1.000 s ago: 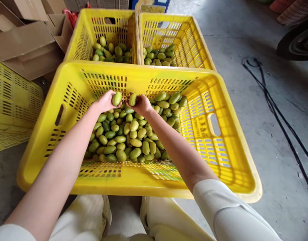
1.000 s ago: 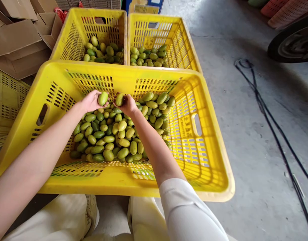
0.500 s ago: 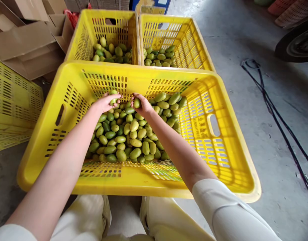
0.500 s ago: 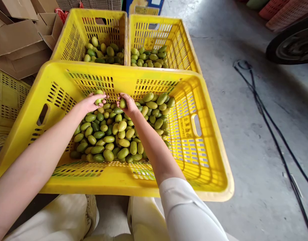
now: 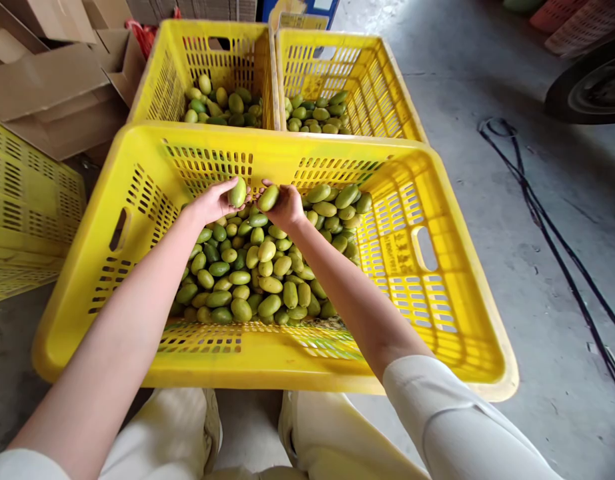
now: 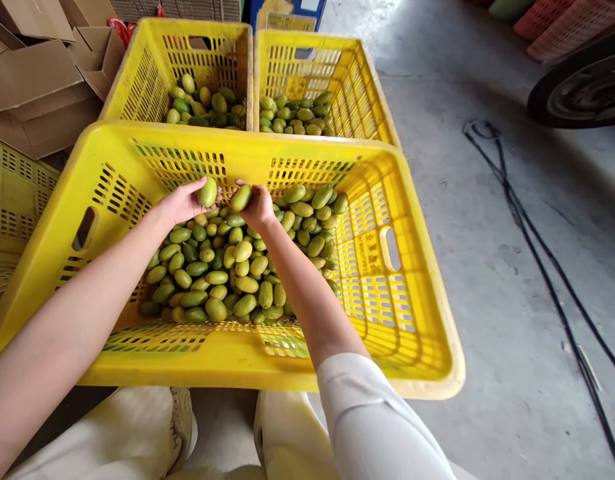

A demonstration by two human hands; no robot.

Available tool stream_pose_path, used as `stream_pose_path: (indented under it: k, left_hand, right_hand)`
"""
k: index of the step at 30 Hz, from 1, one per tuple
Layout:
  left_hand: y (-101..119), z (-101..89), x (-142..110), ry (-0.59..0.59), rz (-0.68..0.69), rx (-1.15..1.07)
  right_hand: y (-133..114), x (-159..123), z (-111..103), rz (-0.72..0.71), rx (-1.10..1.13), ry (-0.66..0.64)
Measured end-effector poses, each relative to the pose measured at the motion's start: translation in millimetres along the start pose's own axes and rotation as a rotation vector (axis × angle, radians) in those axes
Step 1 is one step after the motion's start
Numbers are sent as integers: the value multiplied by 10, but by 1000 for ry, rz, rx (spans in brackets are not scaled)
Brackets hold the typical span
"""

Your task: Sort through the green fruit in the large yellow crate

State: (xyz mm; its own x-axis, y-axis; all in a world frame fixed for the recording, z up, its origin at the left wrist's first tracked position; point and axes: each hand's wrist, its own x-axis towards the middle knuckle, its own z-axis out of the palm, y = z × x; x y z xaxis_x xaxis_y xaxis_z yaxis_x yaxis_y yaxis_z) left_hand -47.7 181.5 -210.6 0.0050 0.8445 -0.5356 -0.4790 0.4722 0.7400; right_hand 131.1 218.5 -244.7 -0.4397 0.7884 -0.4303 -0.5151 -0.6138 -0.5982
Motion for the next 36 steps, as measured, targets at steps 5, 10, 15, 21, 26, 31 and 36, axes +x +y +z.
stream_pose_path:
  k: [5,10,15,21,26,31,36]
  left_hand:
    - [25,31,-41,0,48,-28]
    - [56,-2,-46,6,0,-6]
    - [27,-51,2,26,41,-79]
    - [-22,17,-30,40,86,-27]
    - [-28,33,-47,77,111,-27]
    - [37,-13,-48,123,103,-158]
    - [72,-52,-45,147,16,-121]
  right_hand:
    - [68,-8,-17,-39,-88,-13]
    - [84,-79,-30,-2,-129,-11]
    - [78,-81,-27,4,-140,20]
    - [72,-12,-43,77,-45,21]
    - [128,7,-82,30,-106,36]
    - [148,43,-86,-41,-83,146]
    - [172,24,-80,-114,-24,173]
